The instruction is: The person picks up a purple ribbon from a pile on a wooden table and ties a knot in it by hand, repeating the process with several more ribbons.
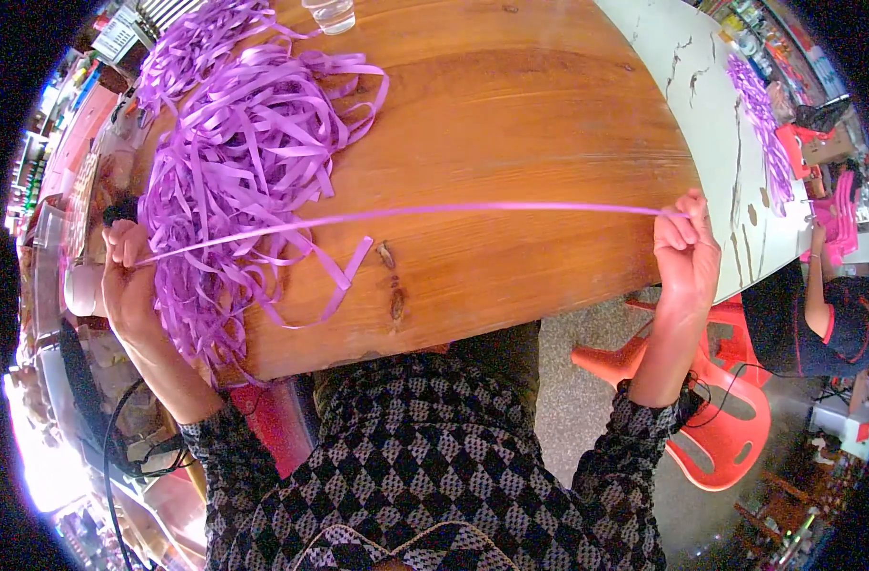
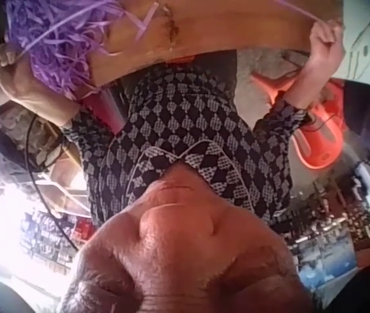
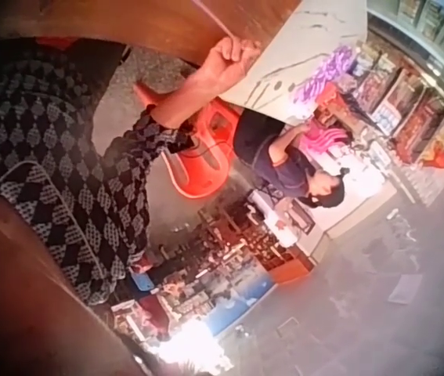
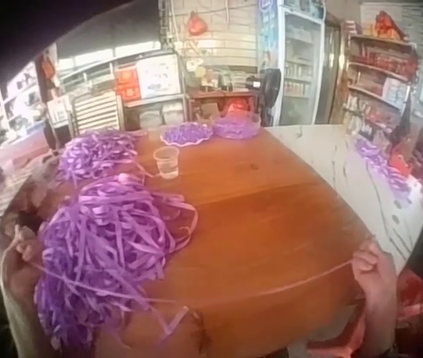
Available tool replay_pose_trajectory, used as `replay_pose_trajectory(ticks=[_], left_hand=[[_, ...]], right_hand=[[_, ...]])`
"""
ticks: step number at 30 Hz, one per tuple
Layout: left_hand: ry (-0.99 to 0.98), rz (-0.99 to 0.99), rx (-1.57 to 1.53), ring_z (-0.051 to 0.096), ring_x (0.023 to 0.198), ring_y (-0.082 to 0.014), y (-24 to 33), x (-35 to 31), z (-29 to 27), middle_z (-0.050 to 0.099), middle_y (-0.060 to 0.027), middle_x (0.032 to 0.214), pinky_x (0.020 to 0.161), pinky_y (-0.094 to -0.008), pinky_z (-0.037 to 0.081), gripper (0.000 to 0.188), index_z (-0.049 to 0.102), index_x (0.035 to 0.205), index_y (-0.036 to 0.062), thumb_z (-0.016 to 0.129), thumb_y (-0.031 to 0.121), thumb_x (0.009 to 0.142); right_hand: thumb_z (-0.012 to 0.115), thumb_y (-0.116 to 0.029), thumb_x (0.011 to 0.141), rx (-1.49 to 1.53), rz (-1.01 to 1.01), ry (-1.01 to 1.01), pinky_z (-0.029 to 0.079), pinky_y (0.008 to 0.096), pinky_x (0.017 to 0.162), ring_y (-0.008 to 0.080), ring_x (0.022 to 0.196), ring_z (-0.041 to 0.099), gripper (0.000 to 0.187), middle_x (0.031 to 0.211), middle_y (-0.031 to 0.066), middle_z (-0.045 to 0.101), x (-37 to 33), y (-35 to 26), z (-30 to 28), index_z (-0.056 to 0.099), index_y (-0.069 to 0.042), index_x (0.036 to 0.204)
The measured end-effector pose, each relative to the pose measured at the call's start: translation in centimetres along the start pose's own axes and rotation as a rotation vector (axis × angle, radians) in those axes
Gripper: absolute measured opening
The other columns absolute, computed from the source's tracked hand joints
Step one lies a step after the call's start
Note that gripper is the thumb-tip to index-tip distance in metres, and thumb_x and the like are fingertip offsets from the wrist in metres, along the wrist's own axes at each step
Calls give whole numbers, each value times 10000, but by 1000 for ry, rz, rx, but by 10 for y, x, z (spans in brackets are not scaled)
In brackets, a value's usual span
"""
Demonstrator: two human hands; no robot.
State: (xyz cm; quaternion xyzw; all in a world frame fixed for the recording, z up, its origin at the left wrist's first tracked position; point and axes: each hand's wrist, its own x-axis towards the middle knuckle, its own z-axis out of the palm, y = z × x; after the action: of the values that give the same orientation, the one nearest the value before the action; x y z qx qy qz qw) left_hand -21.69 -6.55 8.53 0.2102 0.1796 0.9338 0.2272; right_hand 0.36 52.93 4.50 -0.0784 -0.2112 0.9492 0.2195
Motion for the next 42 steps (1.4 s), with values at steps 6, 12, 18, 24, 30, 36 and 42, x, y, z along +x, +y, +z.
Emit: replay_pose_trajectory(ticks=[6, 12, 18, 24, 30, 36, 42], left_hand=[[586, 75, 826, 423, 584, -77, -108, 18, 83, 536, -64, 811, 495, -205, 334, 177, 575, 1003, -40, 540, 57, 860], [383, -372, 847, 472, 536, -54, -186, 10, 112, 582, -16, 708, 479, -180, 378, 170, 628, 928, -19, 645, 98, 805], [365, -490, 713, 526, 594, -55, -206, 3, 124, 623, -33, 745, 532, -153, 401, 151, 625, 902, -10, 651, 105, 808], [417, -501, 747, 537, 597, -91, -211, -3, 122, 605, -41, 702, 572, -195, 423, 168, 622, 877, -13, 680, 110, 778], [395, -440, 801, 548, 657, -66, -211, -8, 119, 630, -24, 745, 601, -190, 441, 122, 638, 861, -24, 656, 82, 804], [412, -357, 926, 557, 662, -69, -214, -11, 120, 635, -29, 740, 613, -192, 449, 106, 653, 842, -23, 675, 61, 781], [424, -322, 761, 562, 665, -76, -218, -14, 120, 632, -34, 745, 617, -196, 454, 119, 636, 863, -33, 661, 61, 795]], right_hand=[[531, -72, 864, -823, -44, -1, 280, 207, 482, 65, 501, 343, 273, 607, -26, 401, -16, 45, 48, 516, 44, 1111], [513, 1, 844, -1250, 48, -532, 440, 220, 673, 93, 682, 547, 308, 724, 41, 577, -45, 127, 123, 525, 41, 1149], [681, -4, 714, -1372, -263, -837, 430, 246, 602, 129, 646, 542, 295, 756, 47, 602, -50, 159, 129, 627, -26, 1002], [692, -21, 707, -1345, -386, -902, 405, 262, 592, 163, 632, 507, 182, 744, 41, 607, -45, 166, 124, 661, -31, 886], [683, -4, 715, -1269, -175, -631, 411, 254, 627, 140, 692, 512, 166, 752, 47, 604, -57, 169, 129, 663, -6, 880], [657, 10, 763, -1104, -95, -543, 445, 222, 659, 110, 712, 541, 151, 784, 45, 606, -58, 174, 116, 638, 9, 912], [654, 8, 773, -1109, 209, -424, 460, 215, 666, 105, 725, 559, 134, 837, 66, 610, -67, 171, 126, 634, 22, 904]])
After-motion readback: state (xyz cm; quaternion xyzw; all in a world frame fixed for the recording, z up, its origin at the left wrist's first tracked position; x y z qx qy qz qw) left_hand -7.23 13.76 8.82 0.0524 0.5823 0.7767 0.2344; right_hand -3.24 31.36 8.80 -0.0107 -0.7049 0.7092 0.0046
